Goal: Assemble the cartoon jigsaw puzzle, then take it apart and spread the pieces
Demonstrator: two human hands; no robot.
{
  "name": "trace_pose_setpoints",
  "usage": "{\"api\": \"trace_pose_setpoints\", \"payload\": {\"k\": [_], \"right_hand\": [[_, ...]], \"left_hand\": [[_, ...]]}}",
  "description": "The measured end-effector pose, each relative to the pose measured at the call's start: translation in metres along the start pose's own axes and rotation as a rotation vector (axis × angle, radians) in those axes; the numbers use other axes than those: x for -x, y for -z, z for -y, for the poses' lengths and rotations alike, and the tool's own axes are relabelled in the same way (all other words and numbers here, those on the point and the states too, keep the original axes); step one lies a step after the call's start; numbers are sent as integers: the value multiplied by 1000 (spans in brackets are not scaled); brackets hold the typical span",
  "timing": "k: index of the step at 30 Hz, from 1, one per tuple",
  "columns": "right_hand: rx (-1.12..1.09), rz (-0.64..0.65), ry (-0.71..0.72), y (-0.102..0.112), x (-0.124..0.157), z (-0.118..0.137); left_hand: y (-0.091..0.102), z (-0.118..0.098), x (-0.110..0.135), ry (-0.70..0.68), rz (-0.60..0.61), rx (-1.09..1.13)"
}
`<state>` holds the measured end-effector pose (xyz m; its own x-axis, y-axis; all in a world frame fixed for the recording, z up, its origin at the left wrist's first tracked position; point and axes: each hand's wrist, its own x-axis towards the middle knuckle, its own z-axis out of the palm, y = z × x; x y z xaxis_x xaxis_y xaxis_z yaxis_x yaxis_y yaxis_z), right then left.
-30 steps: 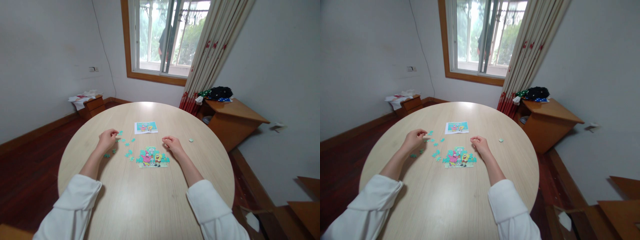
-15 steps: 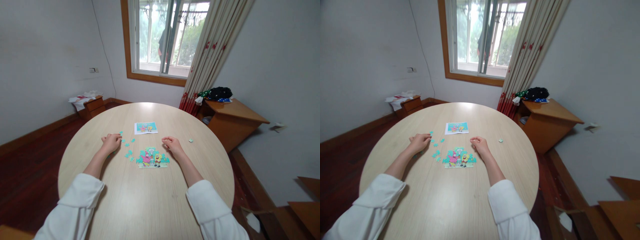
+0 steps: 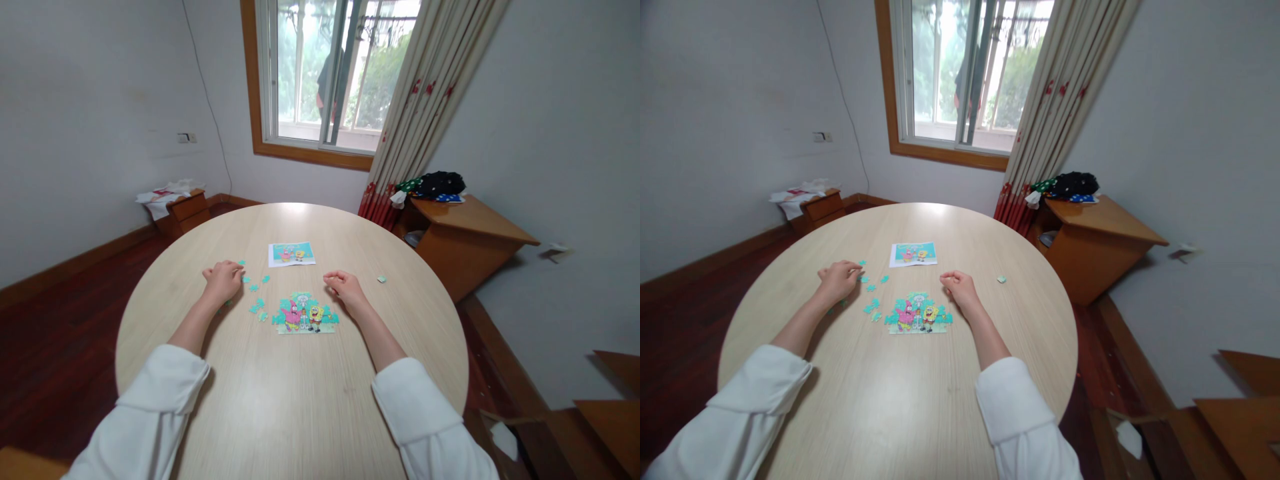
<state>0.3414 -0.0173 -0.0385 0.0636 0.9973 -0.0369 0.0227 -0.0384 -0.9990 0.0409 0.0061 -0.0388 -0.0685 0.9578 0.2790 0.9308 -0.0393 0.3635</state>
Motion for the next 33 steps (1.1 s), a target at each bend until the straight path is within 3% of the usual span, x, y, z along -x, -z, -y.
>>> {"api": "trace_pose_setpoints", "payload": {"k": [12,26,33], "right_hand": [[-7,16,-1,2,-2,0],[-14,0,-2,1,0,2],[-9,-1,-1,2,-1,0]], "left_hand": [[7,2,0,-73,179,-31],[7,-1,2,-85,189,-9],[12,-11,6,-186,212,59]]}}
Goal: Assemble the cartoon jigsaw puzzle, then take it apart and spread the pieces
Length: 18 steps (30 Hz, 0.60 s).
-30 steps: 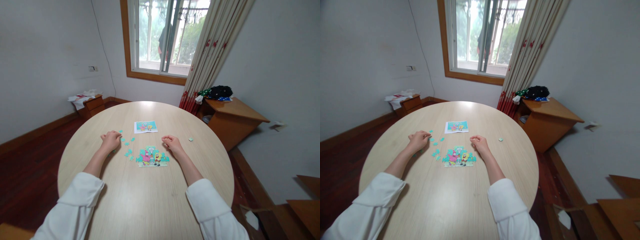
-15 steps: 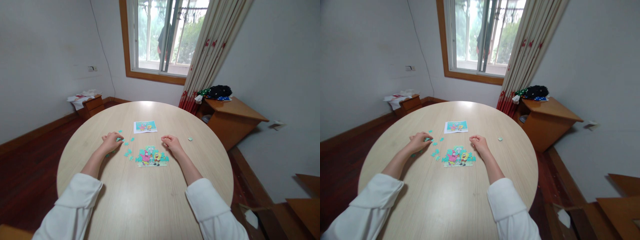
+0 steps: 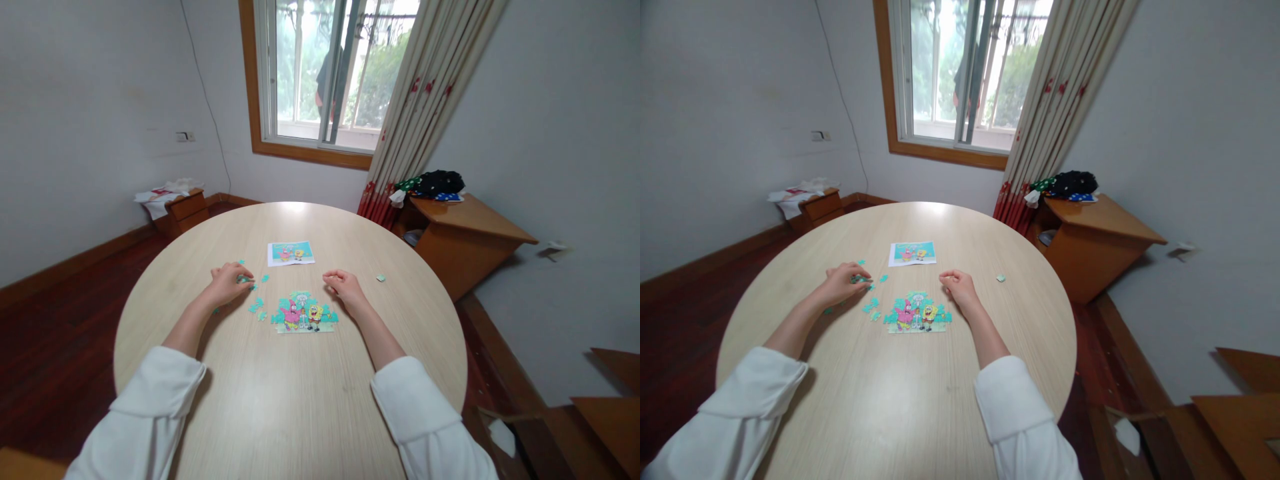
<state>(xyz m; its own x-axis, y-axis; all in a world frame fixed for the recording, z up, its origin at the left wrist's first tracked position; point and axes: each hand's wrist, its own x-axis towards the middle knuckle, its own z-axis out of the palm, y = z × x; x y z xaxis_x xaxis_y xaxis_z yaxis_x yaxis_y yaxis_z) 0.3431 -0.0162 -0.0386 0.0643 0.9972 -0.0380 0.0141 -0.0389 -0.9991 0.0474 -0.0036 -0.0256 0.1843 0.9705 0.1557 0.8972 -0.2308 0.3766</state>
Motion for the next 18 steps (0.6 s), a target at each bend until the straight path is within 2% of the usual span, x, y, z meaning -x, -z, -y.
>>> {"api": "trace_pose_setpoints", "payload": {"k": [6,18], "right_hand": [[5,-5,-3,0,0,1],[-19,-9,-11,0,0,0]], "left_hand": [[4,-8,1,2,107,-49],[5,-10,2,0,116,-12]]}}
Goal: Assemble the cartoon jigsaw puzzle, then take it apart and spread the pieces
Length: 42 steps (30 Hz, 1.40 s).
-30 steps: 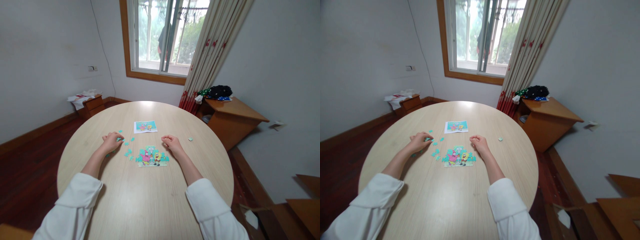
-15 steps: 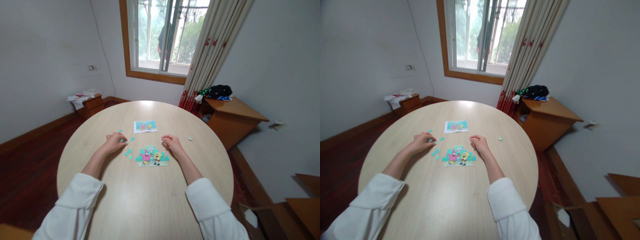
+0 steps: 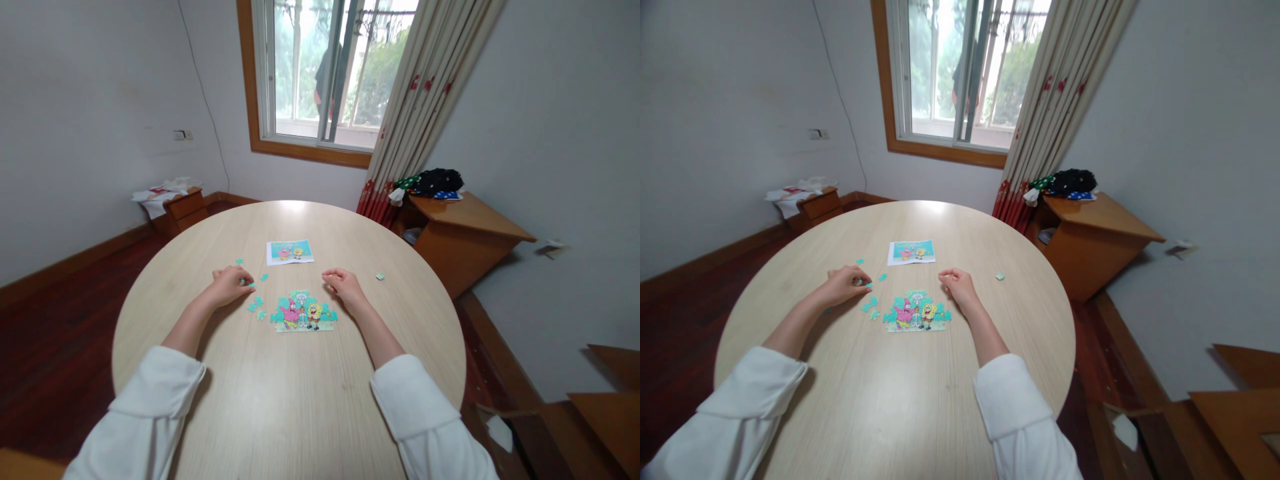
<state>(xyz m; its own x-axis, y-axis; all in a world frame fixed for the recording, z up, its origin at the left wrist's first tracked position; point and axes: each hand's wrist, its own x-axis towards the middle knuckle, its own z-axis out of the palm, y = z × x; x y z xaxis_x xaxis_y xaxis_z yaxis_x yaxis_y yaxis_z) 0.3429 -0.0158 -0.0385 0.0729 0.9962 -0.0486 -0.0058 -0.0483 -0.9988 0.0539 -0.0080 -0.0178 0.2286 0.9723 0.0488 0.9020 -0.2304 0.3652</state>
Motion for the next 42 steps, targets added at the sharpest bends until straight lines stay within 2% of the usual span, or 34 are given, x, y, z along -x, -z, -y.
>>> {"api": "trace_pose_setpoints", "payload": {"k": [22,26,29,35,42], "right_hand": [[11,9,3,0,0,1],[15,10,12,0,0,0],[18,11,16,0,0,-1],[16,11,17,1,0,0],[20,15,17,1,0,-1]], "left_hand": [[-3,2,-1,13,-13,92],[-7,5,-2,-49,-39,248],[-7,0,-2,-63,-62,421],[0,-24,2,66,-50,772],[2,-28,6,129,20,903]]}}
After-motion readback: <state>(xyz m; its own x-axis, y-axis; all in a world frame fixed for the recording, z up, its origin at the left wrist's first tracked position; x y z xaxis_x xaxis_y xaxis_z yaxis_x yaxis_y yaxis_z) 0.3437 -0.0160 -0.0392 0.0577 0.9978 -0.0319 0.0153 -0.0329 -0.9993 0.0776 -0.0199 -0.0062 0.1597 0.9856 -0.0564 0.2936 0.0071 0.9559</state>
